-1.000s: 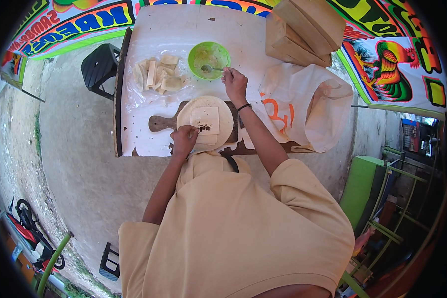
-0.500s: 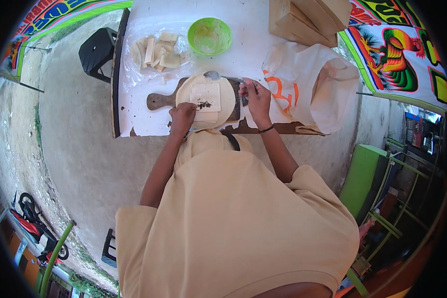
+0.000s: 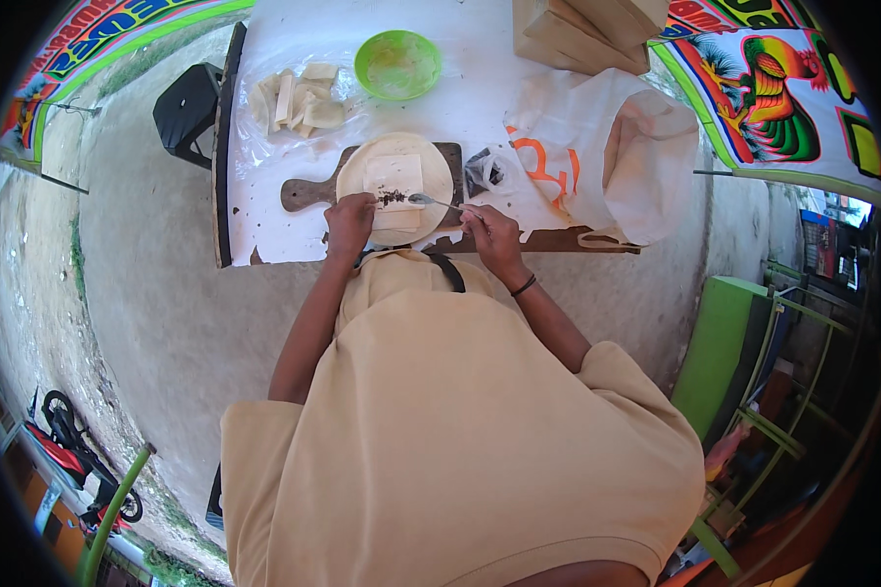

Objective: The person repeatedly places a thin sheet on a wooden board, adds a dark filling with a spoon, folds the sheet over the filling, and sets the folded item aside. The process is repeated multiple times with consistent hand motions.

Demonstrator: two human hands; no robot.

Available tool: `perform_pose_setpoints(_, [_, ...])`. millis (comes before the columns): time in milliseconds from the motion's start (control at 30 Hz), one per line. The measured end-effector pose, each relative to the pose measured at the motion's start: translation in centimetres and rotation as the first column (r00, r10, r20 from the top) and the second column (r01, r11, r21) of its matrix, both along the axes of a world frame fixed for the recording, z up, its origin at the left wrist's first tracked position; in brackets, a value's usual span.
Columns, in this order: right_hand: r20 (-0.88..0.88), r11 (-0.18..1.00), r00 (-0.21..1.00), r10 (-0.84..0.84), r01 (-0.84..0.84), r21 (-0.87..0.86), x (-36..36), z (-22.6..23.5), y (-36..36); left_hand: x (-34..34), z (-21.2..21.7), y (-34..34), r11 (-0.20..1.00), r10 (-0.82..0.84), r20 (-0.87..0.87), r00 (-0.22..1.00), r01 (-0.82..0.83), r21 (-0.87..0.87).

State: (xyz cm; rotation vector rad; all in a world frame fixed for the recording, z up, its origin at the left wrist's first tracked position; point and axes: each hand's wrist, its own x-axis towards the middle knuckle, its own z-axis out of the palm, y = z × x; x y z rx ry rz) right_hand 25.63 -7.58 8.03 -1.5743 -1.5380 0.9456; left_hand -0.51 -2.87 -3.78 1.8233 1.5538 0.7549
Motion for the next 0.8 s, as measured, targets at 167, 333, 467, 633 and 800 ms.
perform_pose_setpoints(167, [-0.061, 1.000, 0.998, -0.002, 0.002, 0.000, -1.0, -0.4, 0.0, 0.2, 0.1, 0.0, 1.000, 0.017, 0.008, 1.000, -0.018, 0.025])
perform_pose_setpoints(333, [0.000, 0.991, 0.996, 0.089, -0.089, 0.098, -2.1, -0.8, -0.2, 0.5, 0.6, -0.1, 0.997, 0.023, 0.066, 0.998, -0.028, 0.073])
perform_pose_setpoints(467, [0.055, 0.984, 0.989, 0.139, -0.144, 0.106, -1.7, -0.1, -0.6, 0.6, 0.7, 0.0, 0.996, 0.032, 0.048, 0.998, -0.035, 0.082])
perform_pose_setpoints(633, [0.076, 0.964, 0.976, 0.205, -0.215, 0.156, -2.1, 0.4, -0.2, 0.5, 0.6, -0.2, 0.996, 0.049, 0.045, 0.998, -0.053, 0.073])
perform_pose_setpoints(800, [0.074, 0.973, 0.977, 0.198, -0.206, 0.109, -1.6, 0.9, -0.9, 0.5, 0.9, -0.9, 0.998, 0.055, 0.032, 0.998, -0.055, 0.013])
